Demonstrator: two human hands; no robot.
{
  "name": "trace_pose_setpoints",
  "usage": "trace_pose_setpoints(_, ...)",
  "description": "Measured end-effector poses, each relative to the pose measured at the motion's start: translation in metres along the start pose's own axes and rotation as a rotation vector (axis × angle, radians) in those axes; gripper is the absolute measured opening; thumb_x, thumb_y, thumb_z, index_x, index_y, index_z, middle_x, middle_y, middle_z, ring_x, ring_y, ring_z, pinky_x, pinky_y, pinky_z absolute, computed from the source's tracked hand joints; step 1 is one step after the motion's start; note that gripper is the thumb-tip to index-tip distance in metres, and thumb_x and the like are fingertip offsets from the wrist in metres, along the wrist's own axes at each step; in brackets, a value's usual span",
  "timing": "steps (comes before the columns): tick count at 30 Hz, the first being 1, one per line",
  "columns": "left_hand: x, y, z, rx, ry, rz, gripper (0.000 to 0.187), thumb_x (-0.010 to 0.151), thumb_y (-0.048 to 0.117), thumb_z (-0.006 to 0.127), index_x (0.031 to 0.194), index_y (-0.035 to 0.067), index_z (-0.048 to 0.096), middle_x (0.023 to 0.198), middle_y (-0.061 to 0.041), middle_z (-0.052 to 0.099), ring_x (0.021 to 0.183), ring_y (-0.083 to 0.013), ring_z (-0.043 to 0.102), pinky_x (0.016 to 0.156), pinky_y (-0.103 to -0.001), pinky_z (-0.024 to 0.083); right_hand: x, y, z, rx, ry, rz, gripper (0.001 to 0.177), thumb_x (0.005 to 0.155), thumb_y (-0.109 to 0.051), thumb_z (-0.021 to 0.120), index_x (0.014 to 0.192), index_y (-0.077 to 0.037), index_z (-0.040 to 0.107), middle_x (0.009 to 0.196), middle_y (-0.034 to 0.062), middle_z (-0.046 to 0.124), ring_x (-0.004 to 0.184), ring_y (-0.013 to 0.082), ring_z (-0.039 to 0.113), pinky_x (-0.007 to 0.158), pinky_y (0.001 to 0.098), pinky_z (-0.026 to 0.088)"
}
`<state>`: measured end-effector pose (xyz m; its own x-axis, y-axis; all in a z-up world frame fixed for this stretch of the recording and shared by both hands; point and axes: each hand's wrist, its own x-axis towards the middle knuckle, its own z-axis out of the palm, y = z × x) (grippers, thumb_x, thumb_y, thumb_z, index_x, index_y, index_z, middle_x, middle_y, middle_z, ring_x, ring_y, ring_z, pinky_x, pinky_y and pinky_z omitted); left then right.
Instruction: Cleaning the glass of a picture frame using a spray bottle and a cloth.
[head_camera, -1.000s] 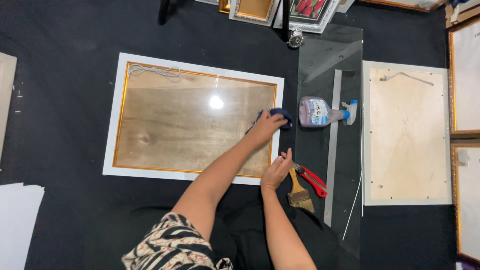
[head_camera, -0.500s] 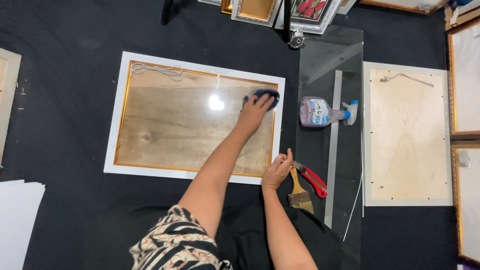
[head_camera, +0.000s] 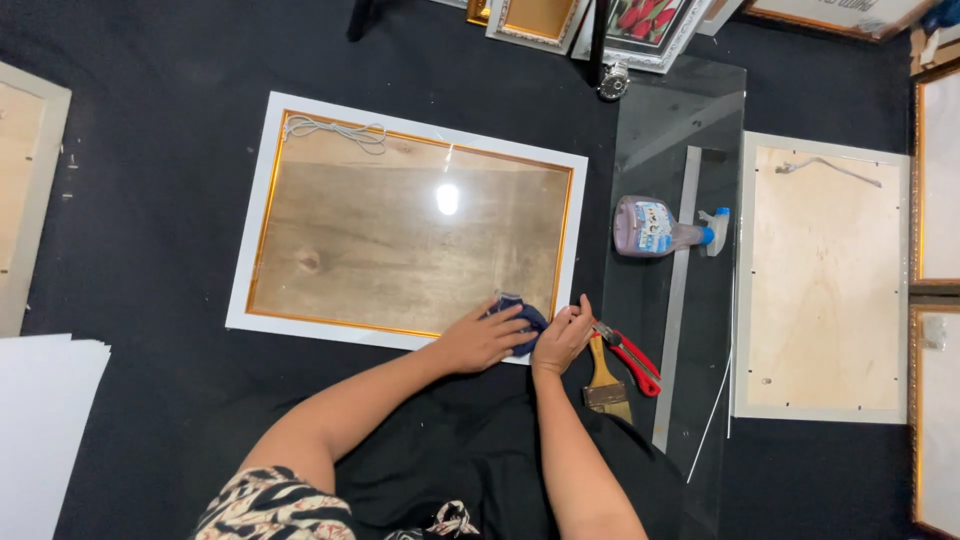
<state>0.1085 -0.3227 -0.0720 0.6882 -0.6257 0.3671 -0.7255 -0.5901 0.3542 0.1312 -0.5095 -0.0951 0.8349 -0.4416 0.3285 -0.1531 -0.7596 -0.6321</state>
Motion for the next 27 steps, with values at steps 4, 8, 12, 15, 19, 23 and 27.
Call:
trace_pose_setpoints(4,0.062,-0.061,0.003,0.162,-0.114,-0.113,0.053,0.102,0.048,0.038,0.154,0.038,0.040,0.152,0.002,0.052,0.154,-0.0227,0.030,0.122,-0.056,0.016,-0.002,-0.003,-0.005,0.003,-0.006,-0.046,0.037,0.107,-0.030,0.050,0.137,-0.011,0.060,0.102,0.0081,0.064,0.092,0.0288,0.062,0.087,0.0416,0.049)
trace_pose_setpoints(8,0.129,-0.129,0.006,0.251,-0.230,-0.496,0.057,0.105,0.050,0.029,0.161,0.035,0.026,0.164,0.001,0.035,0.157,-0.0249,0.015,0.125,-0.060,0.003,-0.001,-0.003,-0.002,-0.036,-0.023,-0.040,0.037,0.107,-0.034,0.049,0.135,-0.013,0.060,0.103,0.0060,0.062,0.095,0.0276,0.061,0.091,0.0405,0.047)
trace_pose_setpoints(12,0.142,-0.126,-0.002,0.291,-0.232,-0.651,0.060,0.108,0.046,0.031,0.162,0.020,0.026,0.165,-0.009,0.032,0.157,-0.0311,0.013,0.126,-0.061,0.000,0.002,-0.011,-0.002,-0.074,-0.031,-0.022,0.037,0.107,-0.039,0.048,0.133,-0.015,0.061,0.102,0.0057,0.059,0.095,0.0299,0.059,0.091,0.0426,0.045)
trace_pose_setpoints(15,0.093,-0.063,0.021,0.228,-0.008,-0.505,0.062,0.105,0.043,0.033,0.159,0.013,0.033,0.158,-0.015,0.041,0.154,-0.0353,0.024,0.124,-0.061,0.015,-0.001,-0.011,-0.005,-0.117,-0.045,-0.018,0.037,0.107,-0.042,0.048,0.133,-0.017,0.060,0.103,0.0051,0.057,0.098,0.0300,0.058,0.092,0.0429,0.045)
trace_pose_setpoints(19,0.017,0.024,-0.008,0.163,0.002,-0.414,0.060,0.105,0.042,0.031,0.158,0.015,0.037,0.153,-0.013,0.048,0.152,-0.0336,0.030,0.123,-0.059,0.018,0.001,-0.010,-0.002,-0.105,-0.018,-0.061,0.035,0.107,-0.039,0.050,0.131,-0.016,0.062,0.101,0.0070,0.058,0.096,0.0329,0.059,0.090,0.0444,0.046)
trace_pose_setpoints(23,-0.007,0.018,-0.010,0.148,-0.063,-0.392,0.060,0.104,0.048,0.032,0.160,0.025,0.034,0.149,-0.007,0.052,0.151,-0.0292,0.032,0.121,-0.062,0.014,-0.003,-0.005,-0.004,-0.066,-0.013,-0.061,0.035,0.107,-0.038,0.051,0.130,-0.015,0.062,0.102,0.0078,0.058,0.097,0.0343,0.059,0.090,0.0462,0.046)
trace_pose_setpoints(27,0.031,-0.070,-0.007,0.311,0.011,-0.452,0.062,0.103,0.055,0.029,0.160,0.031,0.032,0.155,-0.002,0.049,0.152,-0.0254,0.031,0.122,-0.062,0.013,-0.001,-0.002,0.000,-0.066,-0.025,-0.049,0.035,0.106,-0.039,0.052,0.132,-0.017,0.061,0.102,0.0055,0.057,0.099,0.0317,0.059,0.091,0.0452,0.045)
